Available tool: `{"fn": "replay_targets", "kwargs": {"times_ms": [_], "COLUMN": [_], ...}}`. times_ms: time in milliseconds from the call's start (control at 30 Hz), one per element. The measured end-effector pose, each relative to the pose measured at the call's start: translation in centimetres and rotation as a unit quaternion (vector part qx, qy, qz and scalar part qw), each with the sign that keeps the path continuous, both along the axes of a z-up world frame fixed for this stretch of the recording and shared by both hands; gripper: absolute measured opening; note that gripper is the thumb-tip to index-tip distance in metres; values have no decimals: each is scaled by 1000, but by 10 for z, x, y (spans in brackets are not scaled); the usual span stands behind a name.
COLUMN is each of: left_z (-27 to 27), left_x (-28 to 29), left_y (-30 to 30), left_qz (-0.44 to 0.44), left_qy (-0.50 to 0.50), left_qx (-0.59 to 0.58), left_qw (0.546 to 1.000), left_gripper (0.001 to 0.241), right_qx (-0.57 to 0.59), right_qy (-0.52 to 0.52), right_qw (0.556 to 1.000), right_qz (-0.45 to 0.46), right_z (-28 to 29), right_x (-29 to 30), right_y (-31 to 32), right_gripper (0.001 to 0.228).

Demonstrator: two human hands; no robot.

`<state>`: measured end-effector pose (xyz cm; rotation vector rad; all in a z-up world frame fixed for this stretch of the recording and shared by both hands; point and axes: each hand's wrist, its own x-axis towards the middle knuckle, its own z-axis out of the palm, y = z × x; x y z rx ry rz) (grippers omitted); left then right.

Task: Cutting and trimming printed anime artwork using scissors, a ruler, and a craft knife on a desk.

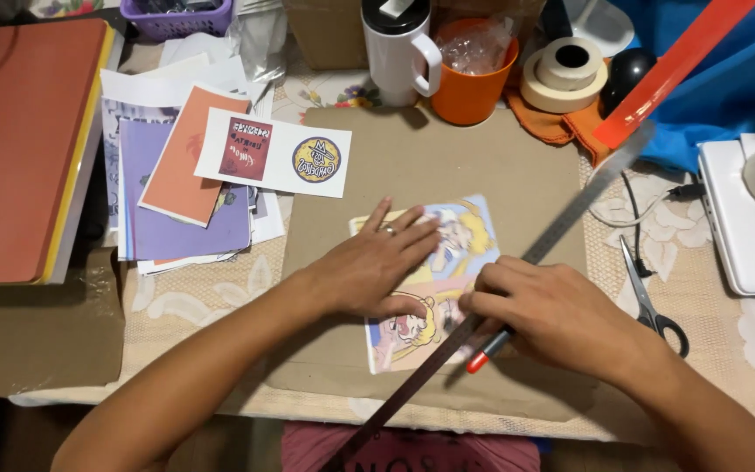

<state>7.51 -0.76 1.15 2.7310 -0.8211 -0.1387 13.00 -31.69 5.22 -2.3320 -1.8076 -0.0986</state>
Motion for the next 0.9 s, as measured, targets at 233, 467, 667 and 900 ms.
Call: {"fn": "replay_targets", "kwargs": {"times_ms": [233, 467, 667, 900], "left_z": [14, -5, 9, 22], "left_x": [36, -22, 0, 37], "left_y": [6, 34, 35, 14], "left_qz": [-78, -19, -69, -109], "left_qy": [38, -78, 93, 161], "left_qx": [-110, 54, 27, -61], "left_qw": [990, 995, 993, 979], "left_gripper": [108, 85, 85, 85], "right_qx": [-42, -61, -153, -168], "right_qy": [110, 129, 100, 108], "right_qw": [992, 989, 982, 978], "right_qz": [-34, -43, -43, -60], "right_z": [-13, -10, -1, 4], "right_x": [25, 46, 52, 44], "right_y": [6, 23, 42, 45], "right_gripper": [41, 38, 66, 71]}}
